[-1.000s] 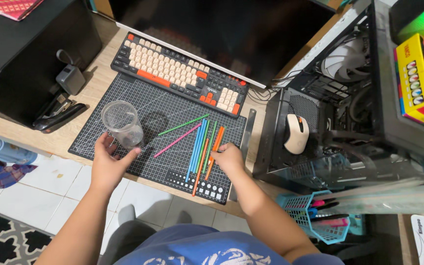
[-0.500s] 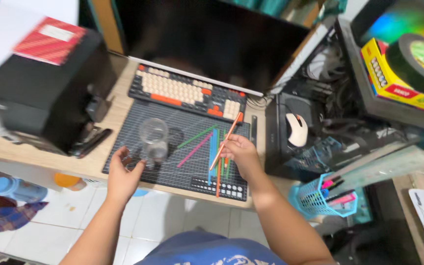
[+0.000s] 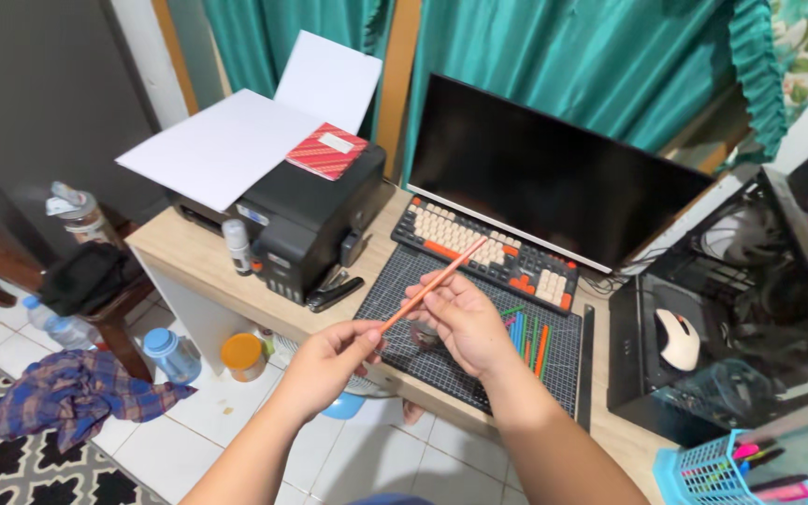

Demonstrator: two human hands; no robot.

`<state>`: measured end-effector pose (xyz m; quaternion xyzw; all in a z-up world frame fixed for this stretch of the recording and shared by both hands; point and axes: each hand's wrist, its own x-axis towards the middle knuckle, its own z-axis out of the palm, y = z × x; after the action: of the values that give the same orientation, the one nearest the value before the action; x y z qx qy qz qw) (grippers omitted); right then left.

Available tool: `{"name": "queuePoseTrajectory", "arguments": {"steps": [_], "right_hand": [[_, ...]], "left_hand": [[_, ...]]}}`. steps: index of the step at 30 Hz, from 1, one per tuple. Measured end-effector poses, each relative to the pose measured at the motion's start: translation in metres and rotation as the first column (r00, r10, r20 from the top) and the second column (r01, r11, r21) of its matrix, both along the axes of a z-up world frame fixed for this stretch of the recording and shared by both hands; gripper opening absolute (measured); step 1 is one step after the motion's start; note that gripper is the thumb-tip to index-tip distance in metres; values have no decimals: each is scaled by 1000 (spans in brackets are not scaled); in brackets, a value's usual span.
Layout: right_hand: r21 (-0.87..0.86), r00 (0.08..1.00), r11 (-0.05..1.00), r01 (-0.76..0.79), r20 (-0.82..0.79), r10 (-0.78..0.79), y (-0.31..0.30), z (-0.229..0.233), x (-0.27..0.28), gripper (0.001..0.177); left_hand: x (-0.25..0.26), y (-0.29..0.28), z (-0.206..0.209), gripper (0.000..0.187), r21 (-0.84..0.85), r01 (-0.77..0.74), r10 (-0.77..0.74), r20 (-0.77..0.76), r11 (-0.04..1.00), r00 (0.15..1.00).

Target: The person organizes desk supplies by moving a stapler, a power bank, and a pen holder. They open a notebook, flip through its pages, and place it on a printer. They then place several colored pencils into a clear cup.

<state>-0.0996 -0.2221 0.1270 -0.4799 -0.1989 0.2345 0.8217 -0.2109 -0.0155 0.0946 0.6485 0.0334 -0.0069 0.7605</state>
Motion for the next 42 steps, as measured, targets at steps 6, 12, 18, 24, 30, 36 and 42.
{"name": "queuePoseTrajectory", "arguments": {"steps": [6,12,18,24,30,36,42], "right_hand": [[-2,999,999,-48,19,48,34,4,-29,25],[-21,995,998,54,88,-52,45,-2,-50,29],[-89,898,928,361,301,-321,12,2,-47,33],[82,507,675,733,595,-623,-40,26,-31,58],[168,292,601,781,753,-589,-74,23,10,54],[-17,378,725,689,861,-340,-73,0,61,37],[-302,493,715,631,867,-70,-60,-9,92,19]], "left_hand": [[-31,32,1,34,96,-51,51,-7,994,999],[-42,50,-5,29,226,-97,81,80,969,993],[-34,39,1,27,466,-60,57,20,883,998],[-7,14,-9,27,554,39,-50,5,832,999],[40,6,-26,33,571,-42,-28,114,820,993],[81,-9,-16,53,691,-195,-61,327,696,943],[113,-35,-7,97,724,-150,-63,258,673,964]]}}
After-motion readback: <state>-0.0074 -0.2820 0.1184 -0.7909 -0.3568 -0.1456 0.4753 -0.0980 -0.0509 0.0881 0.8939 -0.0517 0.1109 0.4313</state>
